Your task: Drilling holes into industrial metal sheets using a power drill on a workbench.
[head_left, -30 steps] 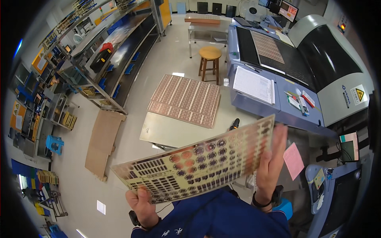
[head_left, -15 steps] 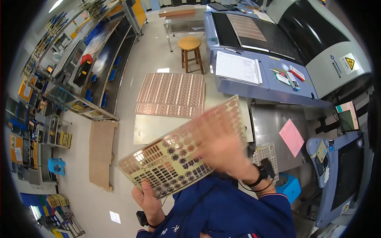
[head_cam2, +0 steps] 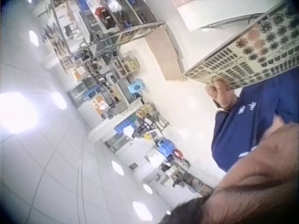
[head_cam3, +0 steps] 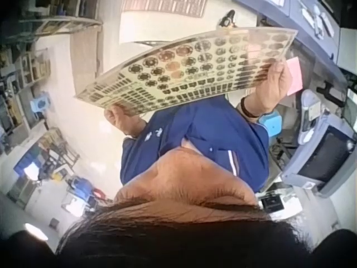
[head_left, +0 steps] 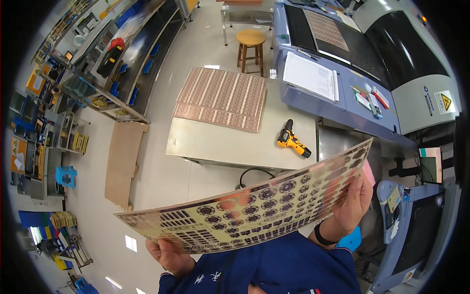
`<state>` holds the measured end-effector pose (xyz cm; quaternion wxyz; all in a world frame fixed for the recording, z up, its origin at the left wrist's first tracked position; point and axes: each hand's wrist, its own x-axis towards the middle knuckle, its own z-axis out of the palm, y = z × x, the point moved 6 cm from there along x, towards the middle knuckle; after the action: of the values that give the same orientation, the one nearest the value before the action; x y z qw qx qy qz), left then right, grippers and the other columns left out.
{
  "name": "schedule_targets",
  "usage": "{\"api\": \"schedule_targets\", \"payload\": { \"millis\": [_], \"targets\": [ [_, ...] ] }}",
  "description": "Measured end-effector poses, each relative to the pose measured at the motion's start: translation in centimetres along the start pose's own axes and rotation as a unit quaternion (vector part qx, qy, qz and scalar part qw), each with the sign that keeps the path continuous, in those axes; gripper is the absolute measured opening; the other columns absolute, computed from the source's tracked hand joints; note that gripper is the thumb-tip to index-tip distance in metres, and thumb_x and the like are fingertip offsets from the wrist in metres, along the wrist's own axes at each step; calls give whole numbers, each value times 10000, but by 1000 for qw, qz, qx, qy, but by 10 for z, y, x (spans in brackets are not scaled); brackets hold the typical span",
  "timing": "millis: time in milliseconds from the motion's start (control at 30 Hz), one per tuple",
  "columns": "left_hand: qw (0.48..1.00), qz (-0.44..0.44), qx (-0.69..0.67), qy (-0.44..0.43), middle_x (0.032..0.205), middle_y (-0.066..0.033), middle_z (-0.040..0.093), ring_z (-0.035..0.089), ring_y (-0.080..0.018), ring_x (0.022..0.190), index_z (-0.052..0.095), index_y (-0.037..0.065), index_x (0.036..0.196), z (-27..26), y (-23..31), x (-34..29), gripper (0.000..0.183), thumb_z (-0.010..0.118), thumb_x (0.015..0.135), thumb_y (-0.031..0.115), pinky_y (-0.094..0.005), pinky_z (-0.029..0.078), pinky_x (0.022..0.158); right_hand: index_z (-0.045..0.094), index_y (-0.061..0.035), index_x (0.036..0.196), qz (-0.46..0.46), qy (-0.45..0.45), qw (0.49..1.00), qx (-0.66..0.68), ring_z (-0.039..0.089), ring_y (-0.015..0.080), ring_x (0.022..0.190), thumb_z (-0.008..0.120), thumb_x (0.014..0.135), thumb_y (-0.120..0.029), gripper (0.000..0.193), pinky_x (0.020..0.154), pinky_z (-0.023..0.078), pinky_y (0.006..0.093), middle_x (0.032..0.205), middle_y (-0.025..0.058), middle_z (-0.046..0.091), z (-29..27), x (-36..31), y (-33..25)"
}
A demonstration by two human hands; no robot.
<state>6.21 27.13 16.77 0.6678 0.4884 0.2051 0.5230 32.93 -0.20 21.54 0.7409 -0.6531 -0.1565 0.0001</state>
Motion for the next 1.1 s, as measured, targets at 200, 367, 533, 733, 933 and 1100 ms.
{"api": "schedule_targets", "payload": {
  "millis": [200,367,533,733,933,1100],
  "targets": [
    [999,-20,-22,19,1093,-263,604,638,-297,959,446,-107,1130,5,7,-9,425,586,903,224,-401,535,853,561,35,855,18,15,999,31,395,9,516,464,994,-329,402,478,273,168,642,-19,523,-6,-5,0],
    [999,-8,-48,0,1092,-269,606,641,-299,965,447,-115,1122,5,16,-15,414,580,910,214,-409,538,853,564,47,884,29,11,998,50,468,32,594,472,992,-315,389,535,332,169,720,15,565,-10,-11,2],
    [997,-44,-57,-9,1101,-268,608,642,-298,976,449,-118,1142,13,26,-18,422,587,909,205,-417,536,864,564,75,960,5,20,997,71,537,72,713,469,993,-293,381,641,399,184,829,60,607,-7,-14,-1],
    [995,-31,-82,-37,1105,-271,610,642,-307,986,455,-121,1146,16,30,-22,426,596,904,198,-430,538,870,555,91,1025,9,-6,995,95,558,85,743,471,991,-288,389,670,424,198,875,85,628,-13,-20,-3],
    [995,-29,-88,-44,1102,-288,608,648,-312,976,452,-135,1151,15,31,-25,442,612,894,187,-432,542,866,554,79,989,20,11,994,108,543,80,706,476,990,-285,372,630,411,195,827,66,611,-16,-26,-3],
    [995,-34,-84,-42,1094,-288,612,652,-311,966,451,-147,1153,15,38,-30,451,614,893,183,-428,543,859,556,74,980,17,-23,993,114,525,75,702,474,992,-276,360,617,403,197,821,52,588,-21,-33,6]
  ]
}}
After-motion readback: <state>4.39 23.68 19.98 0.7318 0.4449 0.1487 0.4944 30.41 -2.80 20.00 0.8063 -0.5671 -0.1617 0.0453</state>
